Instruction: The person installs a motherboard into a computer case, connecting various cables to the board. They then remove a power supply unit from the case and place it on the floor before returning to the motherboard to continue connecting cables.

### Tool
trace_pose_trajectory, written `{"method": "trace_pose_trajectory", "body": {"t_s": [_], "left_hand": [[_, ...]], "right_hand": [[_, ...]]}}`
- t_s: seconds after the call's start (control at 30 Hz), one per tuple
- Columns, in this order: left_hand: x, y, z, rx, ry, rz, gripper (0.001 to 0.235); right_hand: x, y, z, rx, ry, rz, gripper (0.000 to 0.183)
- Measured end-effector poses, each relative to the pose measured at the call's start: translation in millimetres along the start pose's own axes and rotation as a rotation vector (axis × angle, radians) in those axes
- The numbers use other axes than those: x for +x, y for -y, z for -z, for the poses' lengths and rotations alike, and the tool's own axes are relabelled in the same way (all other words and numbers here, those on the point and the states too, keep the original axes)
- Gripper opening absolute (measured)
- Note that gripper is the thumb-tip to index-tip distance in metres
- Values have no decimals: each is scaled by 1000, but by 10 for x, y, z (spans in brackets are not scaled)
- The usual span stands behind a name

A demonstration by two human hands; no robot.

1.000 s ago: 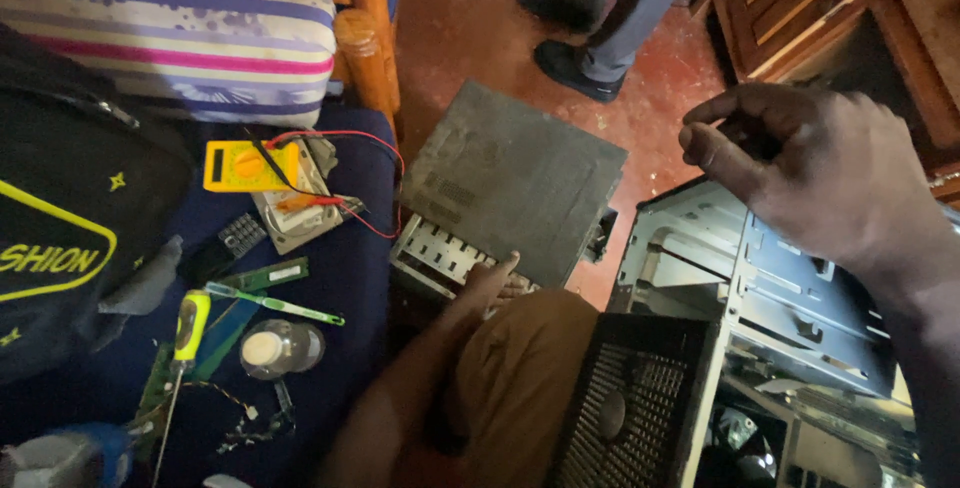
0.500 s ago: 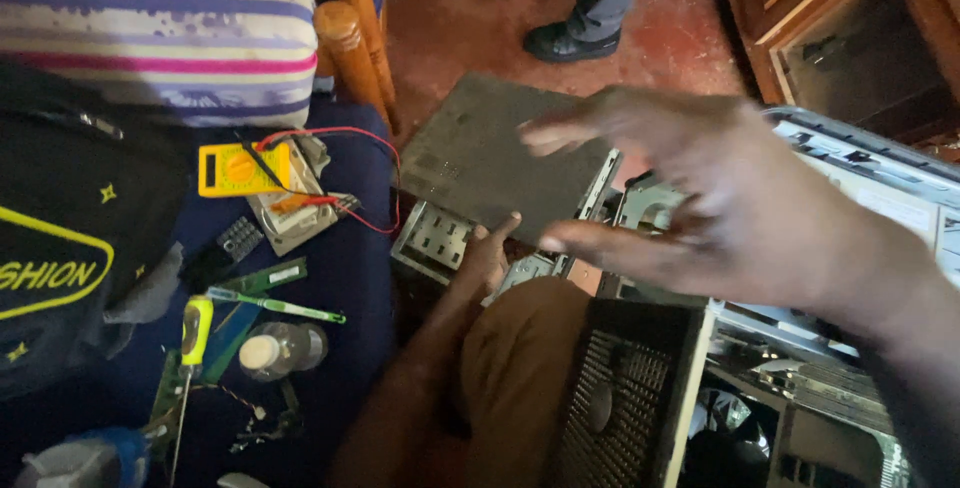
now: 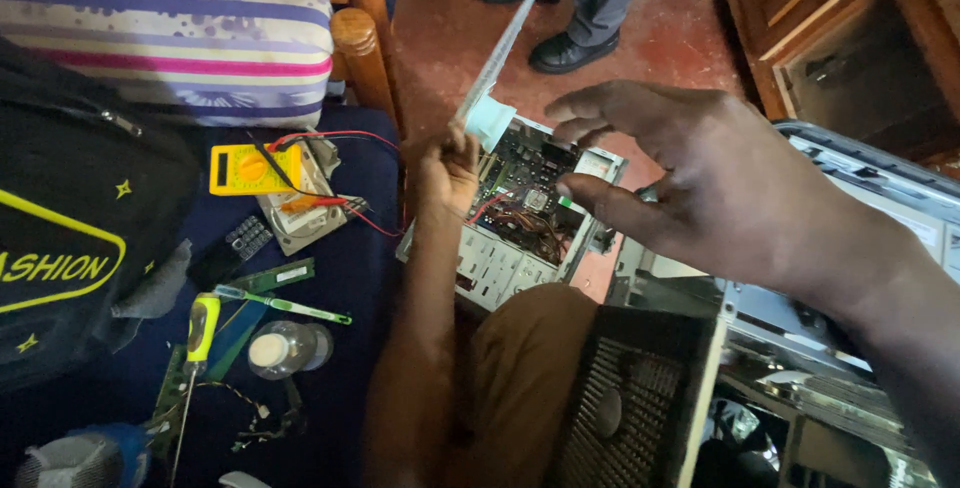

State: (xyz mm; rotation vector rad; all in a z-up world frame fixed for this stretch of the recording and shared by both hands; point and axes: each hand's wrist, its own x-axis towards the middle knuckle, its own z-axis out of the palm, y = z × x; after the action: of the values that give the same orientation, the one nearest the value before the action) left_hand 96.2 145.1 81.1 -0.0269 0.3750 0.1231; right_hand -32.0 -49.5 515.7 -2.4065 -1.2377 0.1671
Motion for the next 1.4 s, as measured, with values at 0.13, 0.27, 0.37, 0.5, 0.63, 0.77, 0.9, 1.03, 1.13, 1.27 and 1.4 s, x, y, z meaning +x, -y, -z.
{"method": "trace_pose_trajectory", "body": {"t_s": [0.13, 0.27, 0.37, 0.5, 0.63, 0.77, 0.9, 1.03, 1.13, 1.27, 1.4], "left_hand": [[516, -475, 400, -217, -25, -88, 25], [516, -525, 454, -353, 70, -123, 37], [549, -626, 528, -344, 133, -82, 36], [628, -596, 508, -418, 172, -215, 23], [487, -480, 486, -343, 152, -258, 37], [192, -428, 386, -350, 124, -220, 41], [-214, -330, 52, -225, 26, -232, 32], [-460, -292, -146, 78, -73, -248, 43], [-626, -237, -142, 430, -42, -245, 44], [-736, -172, -219, 670, -76, -275, 58], [-617, -59, -110, 1036, -55, -423, 46]], "right_hand": [[21, 13, -49, 8, -35, -72, 44], [55, 13, -84, 38, -39, -72, 40], [89, 1, -101, 30, -7, -84, 45], [84, -4, -122, 7, -6, -103, 33], [69, -10, -120, 36, -6, -209, 49], [68, 3, -106, 5, -5, -101, 43], [51, -4, -100, 46, -13, -129, 28], [43, -29, -99, 49, -13, -102, 31], [41, -19, -105, 42, -6, -102, 24], [46, -42, -111, 26, -4, -95, 29], [53, -70, -116, 33, -5, -127, 28]]}}
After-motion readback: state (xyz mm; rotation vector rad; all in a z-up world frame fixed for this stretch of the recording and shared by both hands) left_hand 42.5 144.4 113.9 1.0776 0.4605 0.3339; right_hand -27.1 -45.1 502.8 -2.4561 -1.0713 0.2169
